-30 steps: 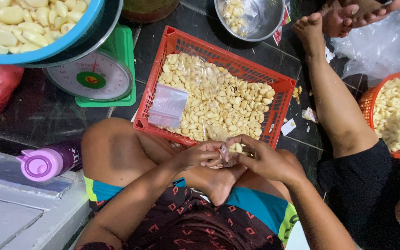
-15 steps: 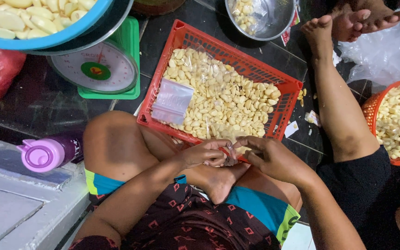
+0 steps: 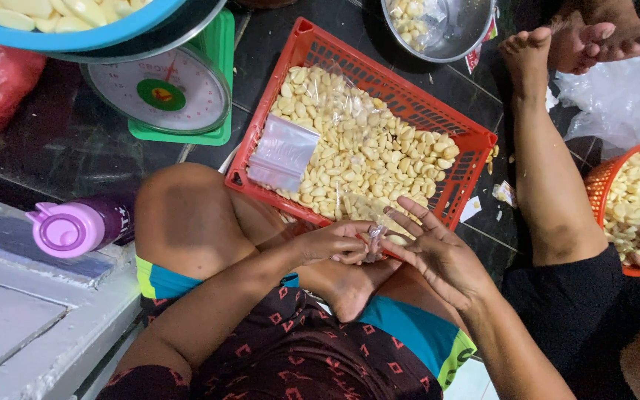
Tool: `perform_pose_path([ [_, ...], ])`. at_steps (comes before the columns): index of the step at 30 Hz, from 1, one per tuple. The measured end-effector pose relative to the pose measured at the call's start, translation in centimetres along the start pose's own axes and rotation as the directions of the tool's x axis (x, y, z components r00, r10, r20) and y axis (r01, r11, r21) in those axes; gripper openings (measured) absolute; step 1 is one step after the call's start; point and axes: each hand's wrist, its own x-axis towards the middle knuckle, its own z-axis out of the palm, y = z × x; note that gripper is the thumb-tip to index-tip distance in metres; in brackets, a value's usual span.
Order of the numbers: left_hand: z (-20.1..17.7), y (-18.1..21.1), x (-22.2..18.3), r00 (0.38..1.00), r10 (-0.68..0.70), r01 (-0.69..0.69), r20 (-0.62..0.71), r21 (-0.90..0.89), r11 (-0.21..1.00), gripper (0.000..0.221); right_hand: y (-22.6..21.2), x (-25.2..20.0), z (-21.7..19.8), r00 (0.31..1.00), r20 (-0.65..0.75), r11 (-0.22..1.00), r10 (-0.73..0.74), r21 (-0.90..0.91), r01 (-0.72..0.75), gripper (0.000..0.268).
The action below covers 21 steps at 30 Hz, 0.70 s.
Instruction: The person places handfuls of peeled garlic cloves into small plastic bags and seals them by hand while sitting on the floor with containers of garlic and a scale.
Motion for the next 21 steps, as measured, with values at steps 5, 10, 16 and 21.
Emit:
perform_pose_path([
  [5, -0.3, -0.9, -0.2, 1.0, 0.002, -0.001, -0.006, 0.044, 0.999, 0.023, 0.6, -0.2, 0.8, 0.998, -0.067, 0.997, -0.02, -0.074, 0.015, 0.076],
  [10, -0.2, 0.0, -0.2, 1.0, 0.007, -0.007, -0.006, 0.022, 1.0, 0.02, 0.8, -0.6, -1.4, 0.943, -0.042, 0.668, -0.331, -0.716, 0.203, 0.033],
  [16, 0.2, 0.3, -0.4, 1.0, -0.009, 0.008, 0.021, 0.051, 0.999, 0.016, 1.3, 8.5, -6.6, 0.88, -0.026, 0.652, -0.474, -0.682, 0.331, 0.032],
  [21, -0.3, -0.9, -0.4, 1.0, -0.019, 0.018, 0.018, 0.05, 0.999, 0.015, 4.2, 17.4, -6.8, 0.913, -0.037, 0.336, -0.406, -0.935, 0.111, 0.055],
])
